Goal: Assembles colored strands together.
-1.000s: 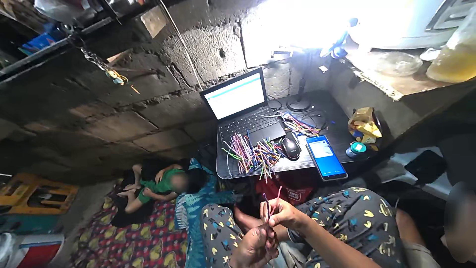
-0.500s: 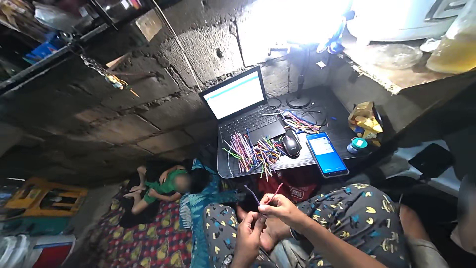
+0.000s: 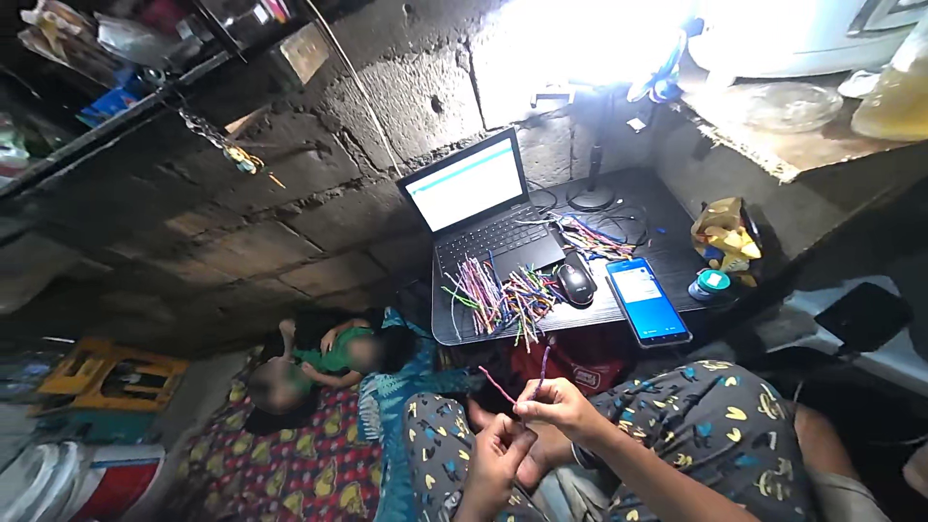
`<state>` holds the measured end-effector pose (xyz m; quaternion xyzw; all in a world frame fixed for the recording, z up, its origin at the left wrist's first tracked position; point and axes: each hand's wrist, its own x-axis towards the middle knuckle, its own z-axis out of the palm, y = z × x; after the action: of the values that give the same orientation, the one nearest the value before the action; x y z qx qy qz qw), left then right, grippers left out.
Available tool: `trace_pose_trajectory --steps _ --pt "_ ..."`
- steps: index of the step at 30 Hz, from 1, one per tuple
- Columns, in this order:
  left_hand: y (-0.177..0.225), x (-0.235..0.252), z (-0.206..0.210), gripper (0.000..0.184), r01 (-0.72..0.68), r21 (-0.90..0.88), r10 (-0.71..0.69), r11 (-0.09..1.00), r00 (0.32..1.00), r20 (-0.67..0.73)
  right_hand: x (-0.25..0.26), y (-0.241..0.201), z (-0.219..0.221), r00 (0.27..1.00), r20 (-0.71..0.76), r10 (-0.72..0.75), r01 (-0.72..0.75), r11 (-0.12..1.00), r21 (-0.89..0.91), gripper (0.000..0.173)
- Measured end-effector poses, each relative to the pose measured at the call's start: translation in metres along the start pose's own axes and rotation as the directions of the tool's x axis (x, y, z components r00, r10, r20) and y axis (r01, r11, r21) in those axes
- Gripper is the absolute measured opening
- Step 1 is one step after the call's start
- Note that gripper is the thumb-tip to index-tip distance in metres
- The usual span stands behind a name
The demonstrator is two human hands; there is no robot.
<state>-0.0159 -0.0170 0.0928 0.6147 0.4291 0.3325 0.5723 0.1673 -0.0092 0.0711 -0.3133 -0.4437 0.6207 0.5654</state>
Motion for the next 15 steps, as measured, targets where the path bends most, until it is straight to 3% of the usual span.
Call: trace_pose_trajectory --steps 2,4,8,15 --pt "0.003 0.002 0.005 0.016 -0.113 0.399 0.171 0.91 0.979 -0.113 0.001 0.002 0.005 0.993 -0.108 0.041 -0.045 0.998 -0.032 0.009" --pt "0.004 0.005 0.006 0.019 -0.062 0.451 0.133 0.89 0.983 -0.127 0.003 0.003 0.006 0.985 -0.156 0.072 -0.076 0.997 -0.024 0.01" --pt "0.006 0.01 -0.003 0.017 0.142 0.042 -0.143 0.989 0.99 0.017 0.005 0.002 -0.001 0.991 -0.082 0.109 -0.11 0.994 -0.009 0.01" --pt "0.01 0.011 -0.013 0.018 0.42 -0.37 -0.336 0.829 0.902 0.271 0.007 0.014 -0.009 0.986 0.157 0.054 -0.064 0.996 0.058 0.009"
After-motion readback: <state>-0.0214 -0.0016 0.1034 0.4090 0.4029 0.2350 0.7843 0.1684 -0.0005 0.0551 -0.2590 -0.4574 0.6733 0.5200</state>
